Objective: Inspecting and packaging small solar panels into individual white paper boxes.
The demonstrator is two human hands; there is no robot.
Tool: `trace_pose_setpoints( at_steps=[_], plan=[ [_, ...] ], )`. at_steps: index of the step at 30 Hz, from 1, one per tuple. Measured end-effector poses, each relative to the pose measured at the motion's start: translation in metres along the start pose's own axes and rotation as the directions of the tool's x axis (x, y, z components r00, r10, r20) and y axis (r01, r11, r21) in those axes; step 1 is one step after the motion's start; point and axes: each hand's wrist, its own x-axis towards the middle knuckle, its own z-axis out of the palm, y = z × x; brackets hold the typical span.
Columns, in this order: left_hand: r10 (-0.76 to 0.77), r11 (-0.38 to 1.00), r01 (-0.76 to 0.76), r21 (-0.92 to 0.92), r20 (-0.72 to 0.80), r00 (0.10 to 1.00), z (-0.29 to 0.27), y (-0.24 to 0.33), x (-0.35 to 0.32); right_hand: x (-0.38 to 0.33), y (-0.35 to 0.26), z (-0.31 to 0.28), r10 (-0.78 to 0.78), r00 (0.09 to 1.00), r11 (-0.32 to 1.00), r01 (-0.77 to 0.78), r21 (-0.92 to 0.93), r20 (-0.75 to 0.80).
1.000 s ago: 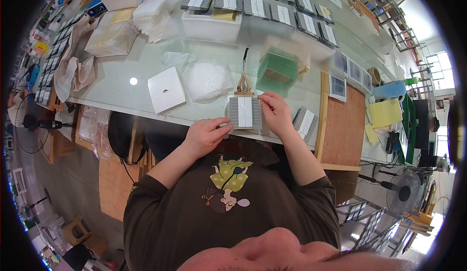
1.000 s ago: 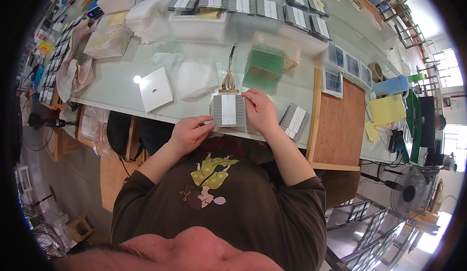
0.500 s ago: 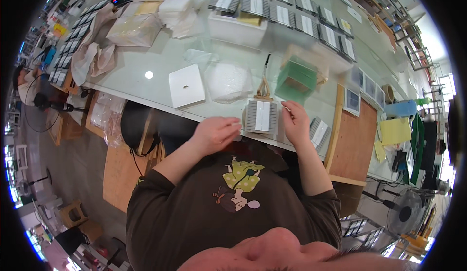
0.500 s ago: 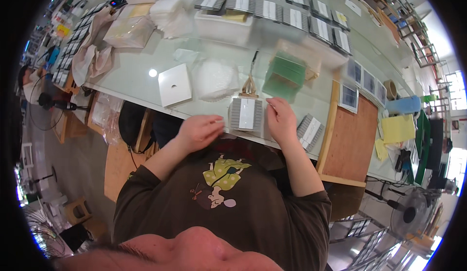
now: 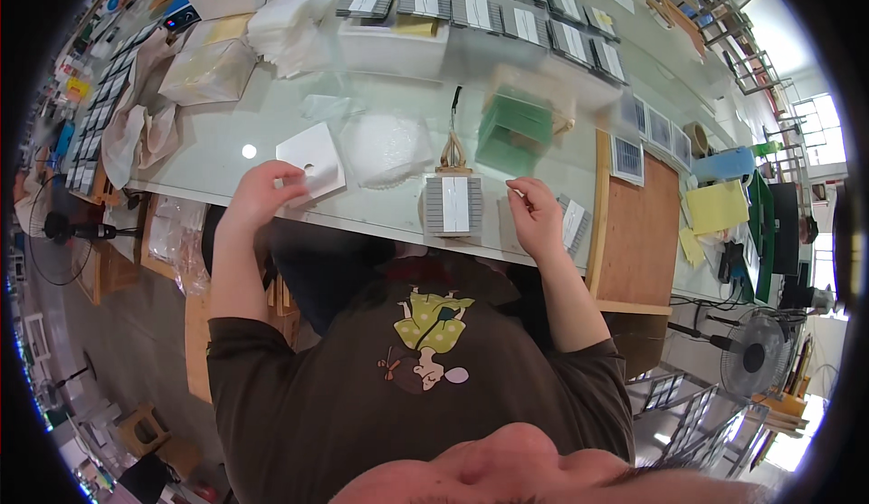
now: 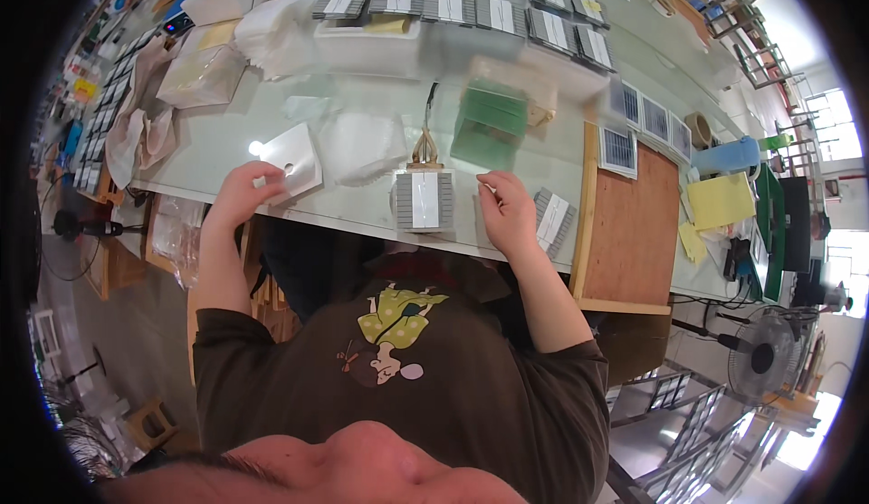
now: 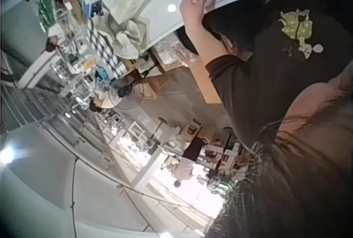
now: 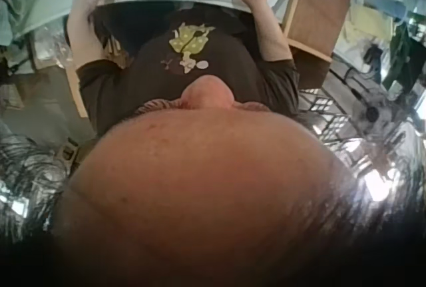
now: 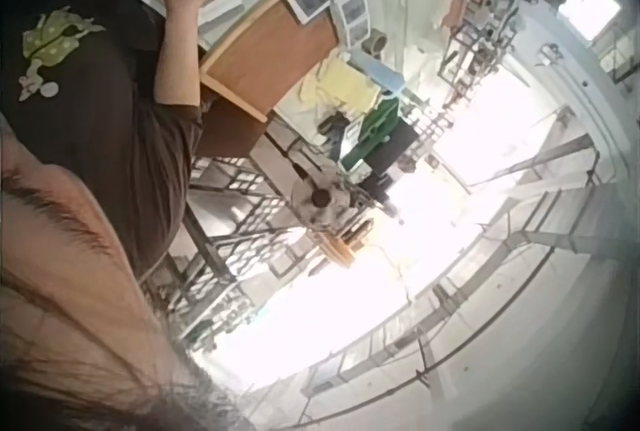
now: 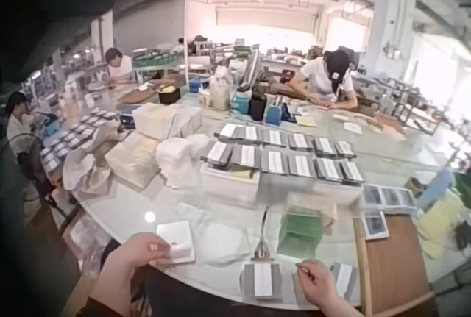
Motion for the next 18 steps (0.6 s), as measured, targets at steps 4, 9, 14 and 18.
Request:
trace_pose_setpoints(
  at_steps=[4,9,14,18],
  plan=[
    [-0.3,0.888,0.311,-0.339,0.087,0.95,-0.007,0.025,-0.004,-0.004,-0.005,-0.002,0.033,0.999,0.998,-0.033,0.046,-0.012],
    [-0.211,0.868,-0.149,-0.474,-0.623,0.754,0.034,0.034,-0.008,-0.008,-0.022,-0.002,0.021,1.0,0.998,-0.023,0.066,0.021],
    [0.772,0.607,-0.692,0.391,-0.497,0.396,0.086,0.108,-0.021,-0.016,-0.055,0.012,0.136,0.958,0.76,-0.263,0.595,0.251],
    [0.853,0.498,-0.812,0.305,-0.344,0.394,0.112,0.139,-0.019,-0.012,-0.068,0.019,0.358,0.834,0.483,-0.55,0.681,0.419]
  ],
)
